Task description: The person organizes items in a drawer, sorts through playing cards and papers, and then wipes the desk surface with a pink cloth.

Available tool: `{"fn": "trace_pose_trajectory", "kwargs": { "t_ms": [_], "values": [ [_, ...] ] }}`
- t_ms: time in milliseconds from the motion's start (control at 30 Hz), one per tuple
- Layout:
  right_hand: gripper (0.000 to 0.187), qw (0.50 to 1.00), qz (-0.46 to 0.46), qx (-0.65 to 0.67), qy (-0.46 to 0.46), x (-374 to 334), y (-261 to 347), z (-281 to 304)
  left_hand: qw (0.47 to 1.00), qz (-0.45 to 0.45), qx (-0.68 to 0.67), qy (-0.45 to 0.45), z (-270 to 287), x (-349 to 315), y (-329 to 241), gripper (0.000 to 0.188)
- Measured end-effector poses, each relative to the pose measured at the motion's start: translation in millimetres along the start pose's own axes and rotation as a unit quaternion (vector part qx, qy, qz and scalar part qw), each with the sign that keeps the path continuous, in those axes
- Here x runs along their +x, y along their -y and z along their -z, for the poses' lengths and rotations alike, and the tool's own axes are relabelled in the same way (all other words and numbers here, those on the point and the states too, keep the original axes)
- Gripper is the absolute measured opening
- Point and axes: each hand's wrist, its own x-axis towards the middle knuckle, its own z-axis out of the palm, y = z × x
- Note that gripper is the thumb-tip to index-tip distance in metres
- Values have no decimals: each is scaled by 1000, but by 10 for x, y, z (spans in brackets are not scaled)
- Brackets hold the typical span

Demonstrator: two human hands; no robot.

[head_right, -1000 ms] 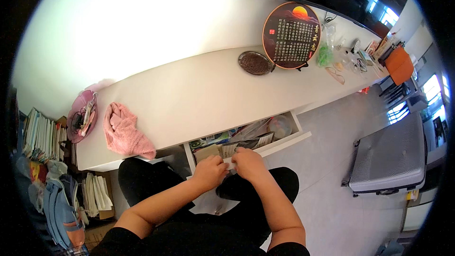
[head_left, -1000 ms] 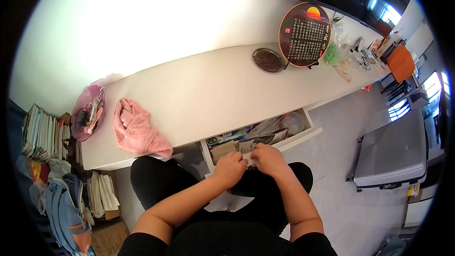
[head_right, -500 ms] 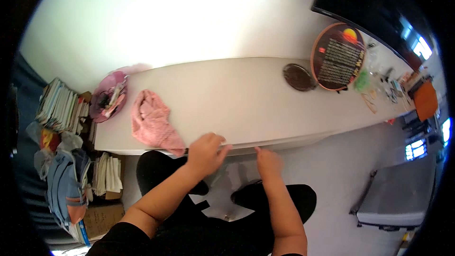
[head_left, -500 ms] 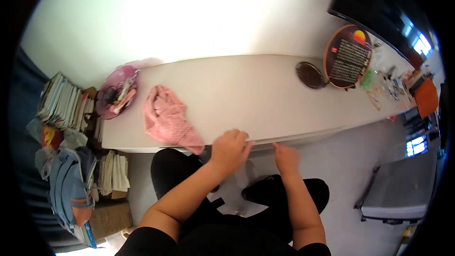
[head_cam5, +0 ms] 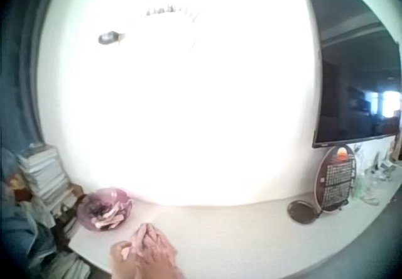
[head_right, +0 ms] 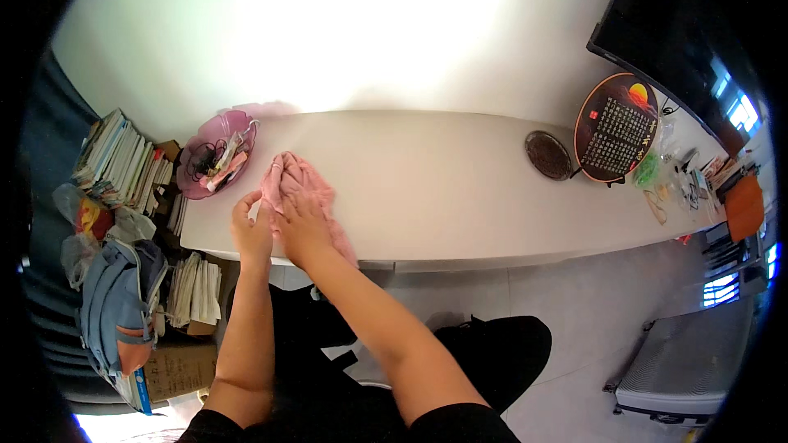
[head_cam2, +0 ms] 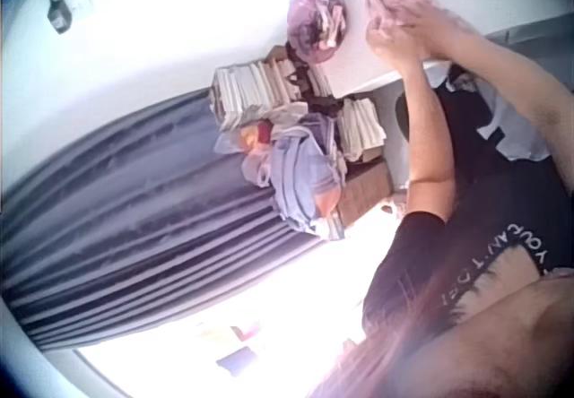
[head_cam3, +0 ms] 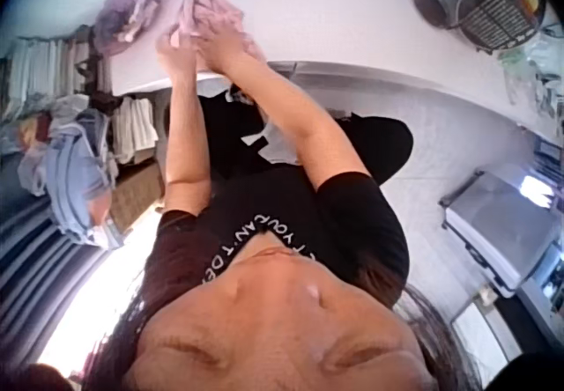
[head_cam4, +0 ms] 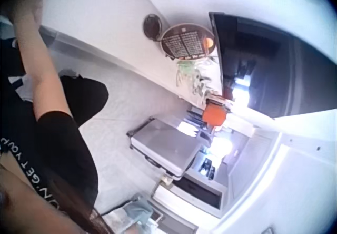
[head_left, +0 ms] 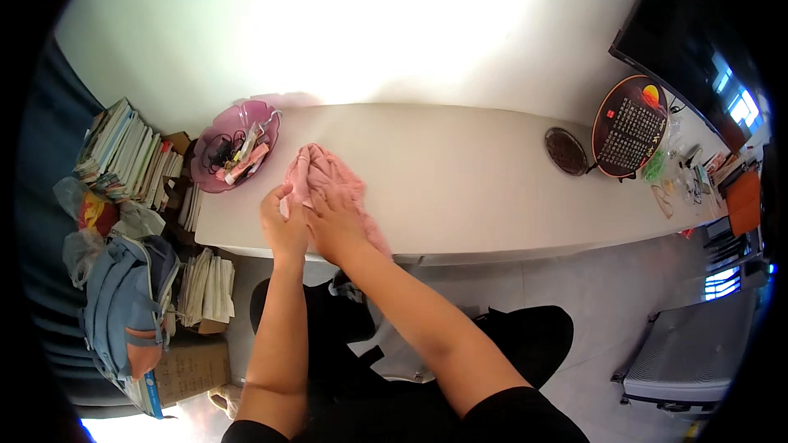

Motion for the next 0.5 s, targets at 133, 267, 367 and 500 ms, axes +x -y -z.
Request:
{"fn": "trace_pose_trajectory", "kwargs": {
  "t_ms": [133,267,367,500],
  "values": [
    [23,999,-20,-23,19,-571,-235,361,998,5,-59,5,-75,-65,403,23],
    [16,878,-380,288,35,-724,-274,1246,970,97,-209,74,-178,-404,201,23],
    [30,757,-358,545,-42,-601,-401,1431,877,253,-360,193,-196,-721,-15,36],
    [38,522,-385,759,-61,-429,-160,1531,682,375,-543,316,-69,-751,-547,49]
  ]
}}
